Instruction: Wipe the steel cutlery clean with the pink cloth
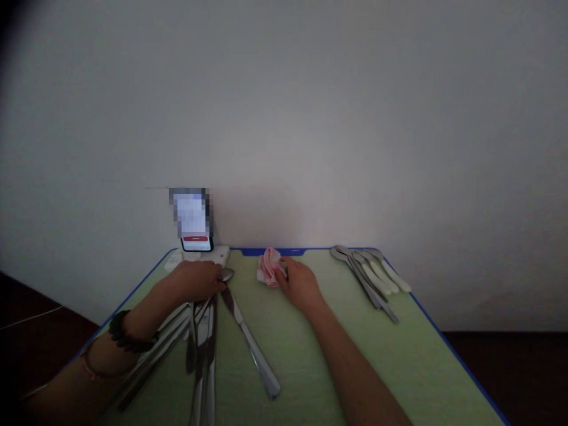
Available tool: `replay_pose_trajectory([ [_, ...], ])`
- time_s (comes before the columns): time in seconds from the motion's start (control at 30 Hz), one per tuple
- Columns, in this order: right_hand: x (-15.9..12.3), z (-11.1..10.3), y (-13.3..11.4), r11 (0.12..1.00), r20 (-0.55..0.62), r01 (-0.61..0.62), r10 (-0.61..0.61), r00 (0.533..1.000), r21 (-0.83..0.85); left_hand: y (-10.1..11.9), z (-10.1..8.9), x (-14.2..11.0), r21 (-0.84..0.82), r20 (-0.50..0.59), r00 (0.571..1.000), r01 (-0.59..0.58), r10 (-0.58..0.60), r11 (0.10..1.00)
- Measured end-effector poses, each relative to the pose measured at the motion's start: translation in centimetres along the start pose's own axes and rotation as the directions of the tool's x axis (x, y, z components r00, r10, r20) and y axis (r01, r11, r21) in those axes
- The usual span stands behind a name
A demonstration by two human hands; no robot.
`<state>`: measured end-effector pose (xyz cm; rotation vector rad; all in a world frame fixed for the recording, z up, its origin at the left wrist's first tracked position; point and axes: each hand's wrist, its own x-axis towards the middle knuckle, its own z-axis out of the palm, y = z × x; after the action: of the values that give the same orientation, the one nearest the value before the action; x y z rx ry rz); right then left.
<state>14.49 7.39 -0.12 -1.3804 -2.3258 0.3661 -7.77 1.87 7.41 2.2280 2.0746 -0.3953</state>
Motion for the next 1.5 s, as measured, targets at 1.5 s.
replay_pose_trajectory([
  [1.5,-1.0,0.3,1.4,0.659,-0.082,-0.135,0.287,0.954,0.74,5.6,4.9,1.0,-0.846,-0.144,0.976,-0.208,0.167,0.491],
])
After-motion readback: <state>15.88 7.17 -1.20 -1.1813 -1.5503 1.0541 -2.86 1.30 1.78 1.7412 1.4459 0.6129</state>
